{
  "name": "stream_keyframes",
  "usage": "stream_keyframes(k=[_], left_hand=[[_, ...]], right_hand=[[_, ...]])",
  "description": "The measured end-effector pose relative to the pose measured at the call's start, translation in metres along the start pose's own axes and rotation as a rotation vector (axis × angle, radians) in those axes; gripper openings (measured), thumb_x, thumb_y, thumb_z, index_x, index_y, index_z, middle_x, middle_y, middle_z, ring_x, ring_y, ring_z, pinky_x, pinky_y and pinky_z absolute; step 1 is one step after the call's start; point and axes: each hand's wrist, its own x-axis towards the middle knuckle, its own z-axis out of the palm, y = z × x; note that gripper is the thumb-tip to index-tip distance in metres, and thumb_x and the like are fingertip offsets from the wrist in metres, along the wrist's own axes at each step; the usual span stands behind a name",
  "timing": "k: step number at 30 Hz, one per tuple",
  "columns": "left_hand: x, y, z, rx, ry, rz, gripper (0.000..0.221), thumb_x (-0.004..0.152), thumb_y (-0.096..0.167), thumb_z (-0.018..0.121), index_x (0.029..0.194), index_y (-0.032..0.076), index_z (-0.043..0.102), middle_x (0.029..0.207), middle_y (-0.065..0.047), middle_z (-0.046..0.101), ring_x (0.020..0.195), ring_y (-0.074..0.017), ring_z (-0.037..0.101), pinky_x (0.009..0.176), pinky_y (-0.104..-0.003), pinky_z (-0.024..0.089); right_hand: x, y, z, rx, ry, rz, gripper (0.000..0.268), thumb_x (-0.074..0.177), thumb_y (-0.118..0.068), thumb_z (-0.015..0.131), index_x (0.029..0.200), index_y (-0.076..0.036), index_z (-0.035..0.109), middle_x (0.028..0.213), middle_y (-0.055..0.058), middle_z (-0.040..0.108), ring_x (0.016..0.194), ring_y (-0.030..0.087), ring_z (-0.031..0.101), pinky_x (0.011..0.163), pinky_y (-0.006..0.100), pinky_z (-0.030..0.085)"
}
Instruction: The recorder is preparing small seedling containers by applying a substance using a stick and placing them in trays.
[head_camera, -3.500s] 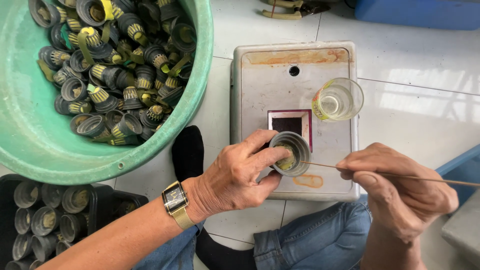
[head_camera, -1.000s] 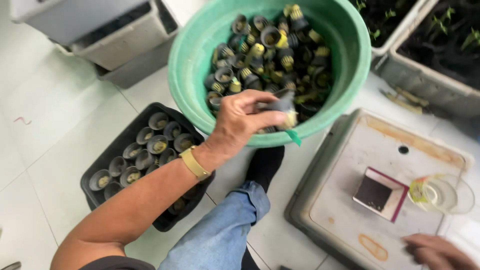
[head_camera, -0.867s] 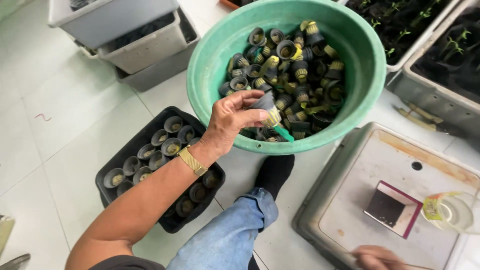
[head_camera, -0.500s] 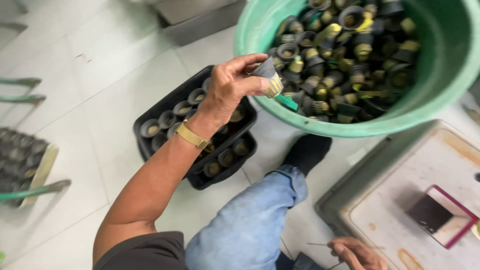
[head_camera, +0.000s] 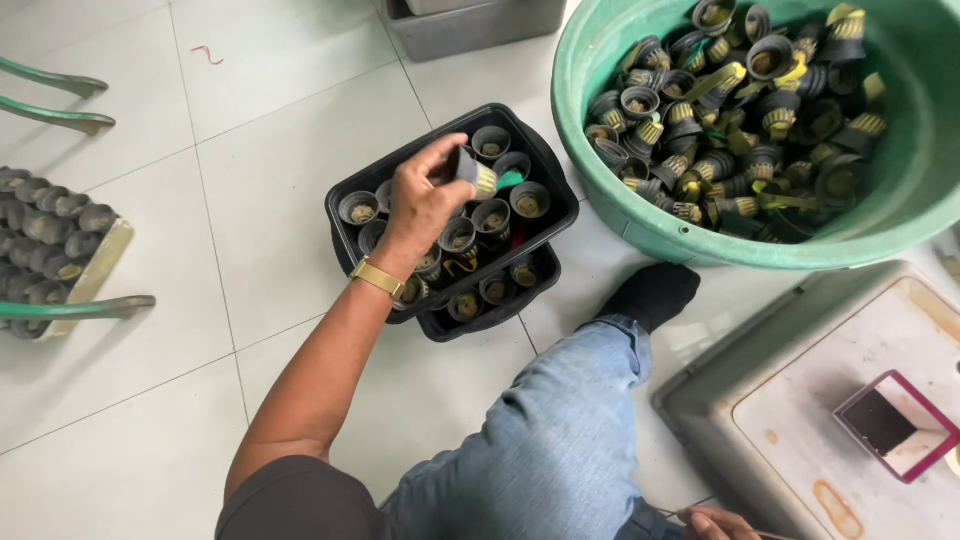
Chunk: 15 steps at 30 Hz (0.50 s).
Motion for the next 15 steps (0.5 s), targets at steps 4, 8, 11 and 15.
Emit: stream_keyframes(k=[4,8,11,15], left_hand=[[-0.015,0.013,-0.016,0.080,-0.067,0.046,0.060,0.073,0.012,0.074,0.131,0.001,0.065,0.110,-0.016,0.073,0.094,-0.0203,0.076,0.081,-0.029,0.065],[-0.033,0.025,-0.046,-0.069,-0.083,-0.131,0.055,0.076,0.020,0.074,0.129,0.004,0.068,0.102,-0.014,0.075,0.090,-0.0200,0.077,0.079,-0.030,0.067],[-0.045,0.016,-0.066,-0.013,-0.140,-0.084,0.051,0.078,0.021,0.074,0.126,0.003,0.070,0.106,-0.012,0.076,0.091,-0.0184,0.077,0.083,-0.028,0.065],[-0.053,0.003,-0.076,0.085,-0.193,-0.043,0.051,0.079,0.019,0.075,0.127,0.002,0.071,0.114,-0.013,0.071,0.095,-0.0181,0.076,0.087,-0.028,0.064]], right_hand=[[-0.034,-0.056,-0.002,-0.117,0.013,-0.086,0.025,0.089,-0.021,0.075,0.096,0.002,0.080,0.088,0.019,0.082,0.087,0.030,0.078,0.089,0.044,0.061],[-0.046,-0.094,-0.005,-0.127,0.060,-0.108,0.029,0.094,-0.023,0.072,0.100,0.004,0.080,0.091,0.021,0.081,0.092,0.031,0.076,0.091,0.045,0.059],[0.001,-0.026,-0.031,-0.138,0.030,-0.088,0.031,0.094,-0.022,0.072,0.100,0.007,0.080,0.088,0.022,0.081,0.094,0.032,0.077,0.093,0.045,0.059],[0.002,-0.015,-0.049,-0.151,0.018,-0.015,0.034,0.095,-0.023,0.071,0.101,0.009,0.078,0.098,0.022,0.080,0.094,0.034,0.075,0.093,0.047,0.059]])
